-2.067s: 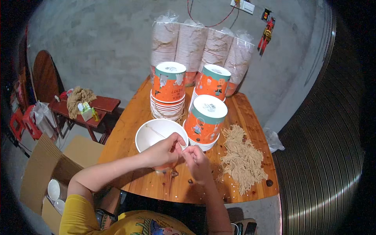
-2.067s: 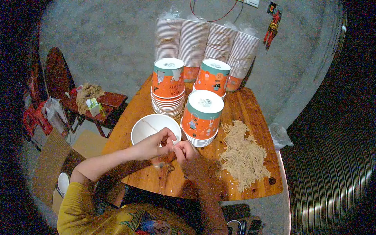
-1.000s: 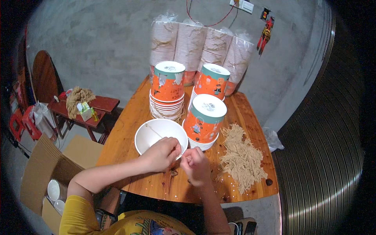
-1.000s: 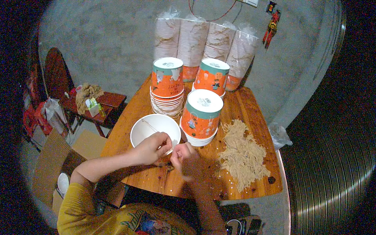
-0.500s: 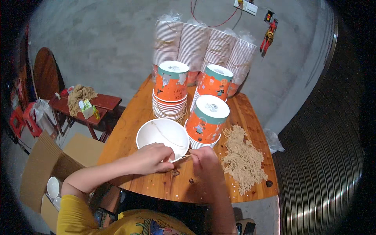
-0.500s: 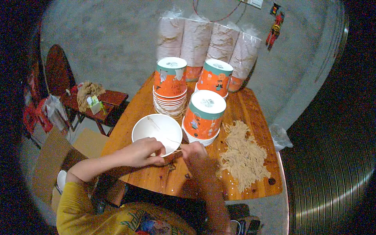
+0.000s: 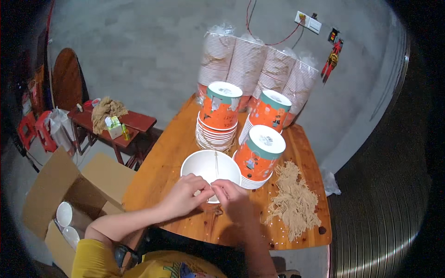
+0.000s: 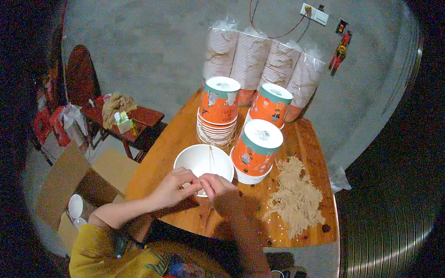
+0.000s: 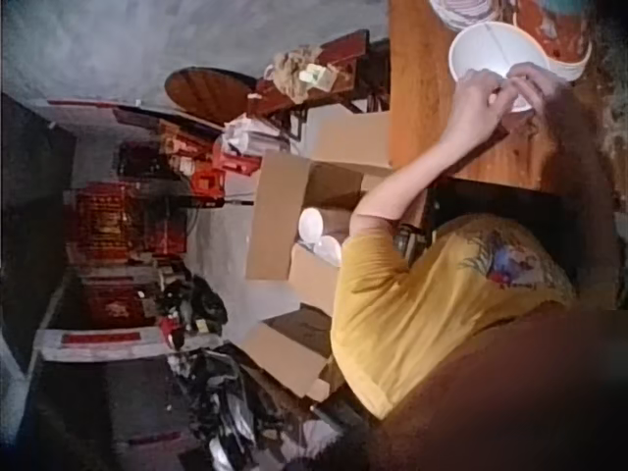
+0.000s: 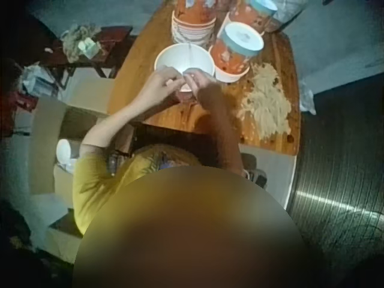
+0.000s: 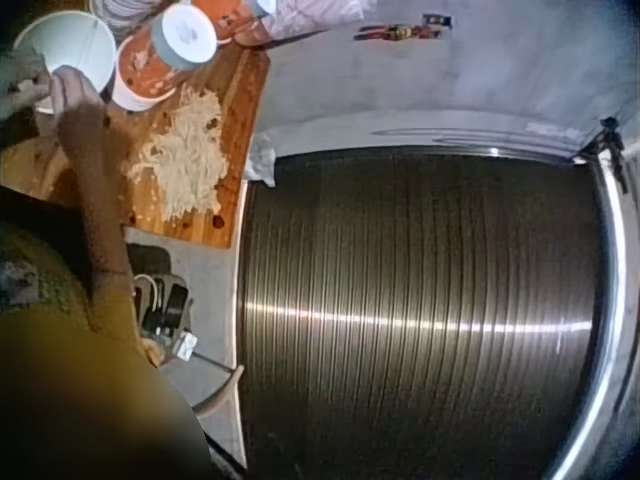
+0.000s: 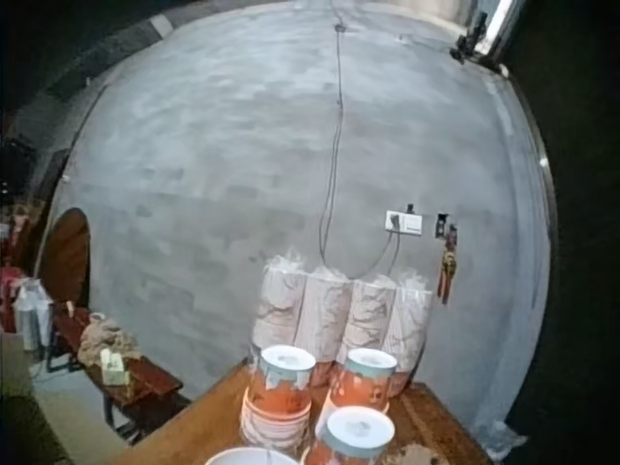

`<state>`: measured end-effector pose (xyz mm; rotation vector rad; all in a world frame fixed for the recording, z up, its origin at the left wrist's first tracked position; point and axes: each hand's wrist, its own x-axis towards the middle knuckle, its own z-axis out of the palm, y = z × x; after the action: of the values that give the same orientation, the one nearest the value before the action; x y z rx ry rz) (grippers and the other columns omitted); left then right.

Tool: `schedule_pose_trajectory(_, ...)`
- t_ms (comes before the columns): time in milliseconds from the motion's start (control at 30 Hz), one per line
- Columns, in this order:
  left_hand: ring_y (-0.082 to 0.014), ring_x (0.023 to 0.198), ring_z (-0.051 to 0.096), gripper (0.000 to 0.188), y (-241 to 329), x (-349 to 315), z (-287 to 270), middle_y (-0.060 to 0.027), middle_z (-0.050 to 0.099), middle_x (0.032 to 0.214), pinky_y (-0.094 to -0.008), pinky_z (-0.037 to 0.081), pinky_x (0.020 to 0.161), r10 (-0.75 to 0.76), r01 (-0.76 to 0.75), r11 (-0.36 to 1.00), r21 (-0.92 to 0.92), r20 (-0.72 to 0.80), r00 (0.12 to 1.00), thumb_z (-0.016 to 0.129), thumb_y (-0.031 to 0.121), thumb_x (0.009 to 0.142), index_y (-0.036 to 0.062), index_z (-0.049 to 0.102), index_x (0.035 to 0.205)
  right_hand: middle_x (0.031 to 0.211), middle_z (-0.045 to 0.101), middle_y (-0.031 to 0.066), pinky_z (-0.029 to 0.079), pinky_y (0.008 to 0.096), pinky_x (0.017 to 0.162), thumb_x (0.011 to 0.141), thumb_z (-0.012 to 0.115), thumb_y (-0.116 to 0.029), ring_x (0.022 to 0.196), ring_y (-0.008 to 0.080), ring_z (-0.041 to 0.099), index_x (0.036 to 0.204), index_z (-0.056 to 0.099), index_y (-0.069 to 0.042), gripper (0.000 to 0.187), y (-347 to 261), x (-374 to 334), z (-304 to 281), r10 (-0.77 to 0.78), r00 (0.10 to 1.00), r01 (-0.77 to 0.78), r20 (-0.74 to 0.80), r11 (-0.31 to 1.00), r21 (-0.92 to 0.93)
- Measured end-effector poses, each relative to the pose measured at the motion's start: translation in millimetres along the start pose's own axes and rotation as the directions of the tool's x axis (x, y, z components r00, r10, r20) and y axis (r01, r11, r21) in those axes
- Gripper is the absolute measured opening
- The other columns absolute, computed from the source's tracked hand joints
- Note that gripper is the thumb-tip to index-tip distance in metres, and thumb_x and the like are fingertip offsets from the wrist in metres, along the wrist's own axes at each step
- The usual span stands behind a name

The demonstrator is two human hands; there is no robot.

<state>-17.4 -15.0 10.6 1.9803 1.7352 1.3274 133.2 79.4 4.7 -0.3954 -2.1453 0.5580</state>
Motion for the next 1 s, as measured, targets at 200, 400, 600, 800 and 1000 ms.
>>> schedule_pose_trajectory(200, -0.0219, 0.081, 0.052, 0.012, -6.4, -4.6, -1.1, -0.0049, 0.055, 0.074, -0.0385, 0.033, 0.087, 0.133, -0.135, 0.982, 0.134, 0.03, 0.991, 0.061, 0.019, 0.081, 0.0085, 0.058, 0.075, 0.077, 0.064, 0.0091, 0.045, 0.0372, 0.067, 0.081, 0.062, -0.007, 0.07, 0.028, 0.06, 0.089, 0.062, -0.006, 0.008, 7.4, 0.8, -9.6, -0.104, 0.993, 0.088, -0.048, 0.961, -0.261)
schedule_pose_trajectory(400, -0.0203, 0.081, 0.048, 0.009, -22.3, 4.3, -23.6, -0.0032, 0.048, 0.074, -0.0387, 0.028, 0.087, 0.36, -0.362, 0.929, 0.07, 0.046, 0.932, 0.059, 0.016, 0.079, 0.0105, 0.055, 0.073, 0.077, 0.064, 0.0071, 0.043, 0.0349, 0.066, 0.08, 0.065, -0.011, 0.069, 0.0242, 0.059, 0.084, 0.063, -0.007, 0.005, 11.9, -2.3, -11.4, -0.112, 0.98, 0.061, -0.165, 0.955, -0.29)
schedule_pose_trajectory(600, -0.0187, 0.077, 0.046, 0.009, -25.8, 54.2, -81.8, -0.0026, 0.044, 0.071, -0.0346, 0.031, 0.081, 0.349, -0.359, 0.932, 0.046, 0.146, 0.926, 0.057, 0.015, 0.081, 0.0101, 0.054, 0.074, 0.071, 0.061, 0.0054, 0.045, 0.0261, 0.057, 0.086, 0.063, -0.016, 0.062, 0.0111, 0.057, 0.084, 0.062, -0.003, 0.013, 12.7, 2.2, -9.2, 0.005, 0.973, -0.016, 0.231, 0.999, 0.048)
schedule_pose_trajectory(800, -0.0079, 0.099, 0.052, 0.027, -37.3, 130.1, -149.8, 0.0013, 0.058, 0.103, -0.025, 0.039, 0.092, -0.007, 0.004, 0.921, -0.389, -0.007, 1.0, 0.054, 0.019, 0.093, 0.0059, 0.056, 0.116, 0.068, 0.055, 0.0023, 0.045, 0.024, 0.051, 0.098, 0.046, -0.018, 0.06, 0.0107, 0.058, 0.095, 0.052, 0.0, 0.019, 16.0, 56.0, 28.1, 0.461, 0.841, -0.535, 0.284, 0.627, 0.566)
schedule_pose_trajectory(1000, -0.0143, 0.105, 0.051, 0.03, -50.9, 149.7, -169.8, -0.0046, 0.054, 0.111, -0.0288, 0.04, 0.093, 0.121, -0.258, 0.942, -0.214, -0.501, 0.857, 0.054, 0.019, 0.092, 0.0045, 0.055, 0.118, 0.073, 0.056, 0.0037, 0.054, 0.0291, 0.066, 0.098, 0.045, -0.024, 0.067, 0.0137, 0.06, 0.098, 0.05, -0.005, 0.021, 67.5, 149.3, 42.2, 0.335, 0.939, -0.212, 0.074, 0.395, 0.894)
